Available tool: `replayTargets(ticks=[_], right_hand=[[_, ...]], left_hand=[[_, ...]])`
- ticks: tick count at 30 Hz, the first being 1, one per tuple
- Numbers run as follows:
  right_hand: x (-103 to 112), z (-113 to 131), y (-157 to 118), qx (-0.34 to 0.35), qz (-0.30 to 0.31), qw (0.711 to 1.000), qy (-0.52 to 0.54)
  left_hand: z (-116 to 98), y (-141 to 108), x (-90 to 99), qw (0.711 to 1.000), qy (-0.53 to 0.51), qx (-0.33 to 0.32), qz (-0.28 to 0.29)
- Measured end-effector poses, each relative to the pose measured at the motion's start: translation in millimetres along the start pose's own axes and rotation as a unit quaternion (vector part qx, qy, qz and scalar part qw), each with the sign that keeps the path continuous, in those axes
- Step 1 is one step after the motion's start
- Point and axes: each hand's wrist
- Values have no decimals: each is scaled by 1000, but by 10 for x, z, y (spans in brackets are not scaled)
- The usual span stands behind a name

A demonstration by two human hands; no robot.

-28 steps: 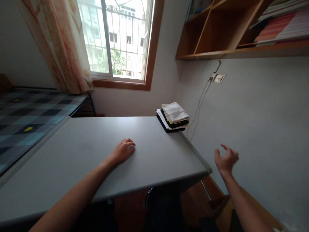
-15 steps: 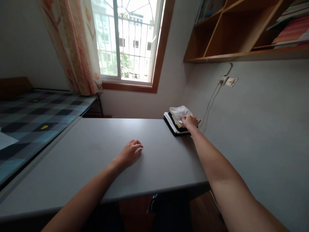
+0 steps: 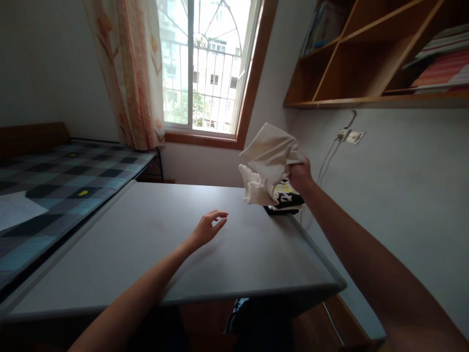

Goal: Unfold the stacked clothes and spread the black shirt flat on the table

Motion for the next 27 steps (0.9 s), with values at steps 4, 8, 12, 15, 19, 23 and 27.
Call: replayTargets(ticks=[4,8,12,15,19,23,27], right_hand=[[-608,95,-333,-126,67,975,173],[-878,-101,-794,-244,139,952,124],[-786,-404,-1174,-289,124,947,-60],[-688,-485,-1372,-169,92,969,-154],[-681,-438,-1579,-86,208,961,-159],[-631,-450,-1652,-178,337,914,-136],[-392,-509,-1629,-209,364,880,-223]], left_hand=[[-347,176,93,987,-144,43,-64],[-506,247,166,971,-207,90,-84],[-391,198,251,975,-150,154,-56],[-298,145,313,985,-78,138,-68],[-340,67,301,999,19,48,-6],[-400,-39,248,996,28,10,86],[-192,-140,311,990,-67,61,106]])
Point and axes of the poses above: each hand's wrist, its own y-axis towards the middle knuckle, its own x-axis out of the back of the hand, z = x × y, and after that the axes turned 14 degrees about y, right-handed
